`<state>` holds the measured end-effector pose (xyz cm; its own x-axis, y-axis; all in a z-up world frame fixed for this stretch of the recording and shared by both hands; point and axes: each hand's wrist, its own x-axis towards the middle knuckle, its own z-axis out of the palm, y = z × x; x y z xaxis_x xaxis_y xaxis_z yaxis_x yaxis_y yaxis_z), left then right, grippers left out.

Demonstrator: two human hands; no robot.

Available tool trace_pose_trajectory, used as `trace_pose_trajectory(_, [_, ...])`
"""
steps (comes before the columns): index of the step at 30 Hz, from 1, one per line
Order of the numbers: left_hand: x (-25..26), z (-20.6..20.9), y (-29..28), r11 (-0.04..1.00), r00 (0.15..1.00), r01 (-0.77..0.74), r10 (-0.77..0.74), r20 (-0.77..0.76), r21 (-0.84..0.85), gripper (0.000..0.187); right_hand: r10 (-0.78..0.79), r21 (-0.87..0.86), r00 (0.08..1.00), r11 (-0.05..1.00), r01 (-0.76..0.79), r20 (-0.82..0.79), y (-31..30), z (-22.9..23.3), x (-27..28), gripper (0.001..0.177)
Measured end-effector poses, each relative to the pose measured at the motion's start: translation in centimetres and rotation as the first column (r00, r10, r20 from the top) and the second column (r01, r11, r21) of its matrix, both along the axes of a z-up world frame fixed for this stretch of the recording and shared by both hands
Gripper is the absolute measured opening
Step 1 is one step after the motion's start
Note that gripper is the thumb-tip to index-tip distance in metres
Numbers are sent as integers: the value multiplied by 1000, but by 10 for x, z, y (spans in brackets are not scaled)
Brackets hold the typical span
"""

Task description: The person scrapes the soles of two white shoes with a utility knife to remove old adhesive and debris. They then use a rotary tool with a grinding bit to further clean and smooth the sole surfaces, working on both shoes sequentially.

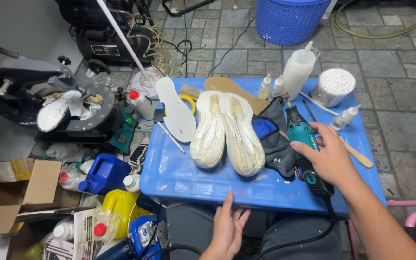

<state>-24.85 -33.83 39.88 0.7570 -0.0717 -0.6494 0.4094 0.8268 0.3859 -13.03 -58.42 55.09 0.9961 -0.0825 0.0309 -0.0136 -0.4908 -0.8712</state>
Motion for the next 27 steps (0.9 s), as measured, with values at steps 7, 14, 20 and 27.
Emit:
trace_pose_trajectory(7, [-36, -31, -5, 1000, 985, -6, 6, -170, 1, 65, 115, 760, 985, 649, 23, -128, 10, 17, 15, 39])
trace_pose_trajectory(14, [-66, -93, 20, 967, 959, 216, -236, -157, -135, 61, 175, 870, 984, 490, -62, -29, 43, 26, 17, 36])
trace_pose_trajectory(20, [-57, -67, 71, 243, 499, 762, -811, -305, 600, 51, 138, 873, 989, 474, -115, 56, 58, 26, 18, 39])
trace_pose_trajectory(27, [7, 132, 29, 607, 609, 129, -672, 421, 784, 78, 49, 916, 994, 386, -110, 99, 86, 26, 3, 42])
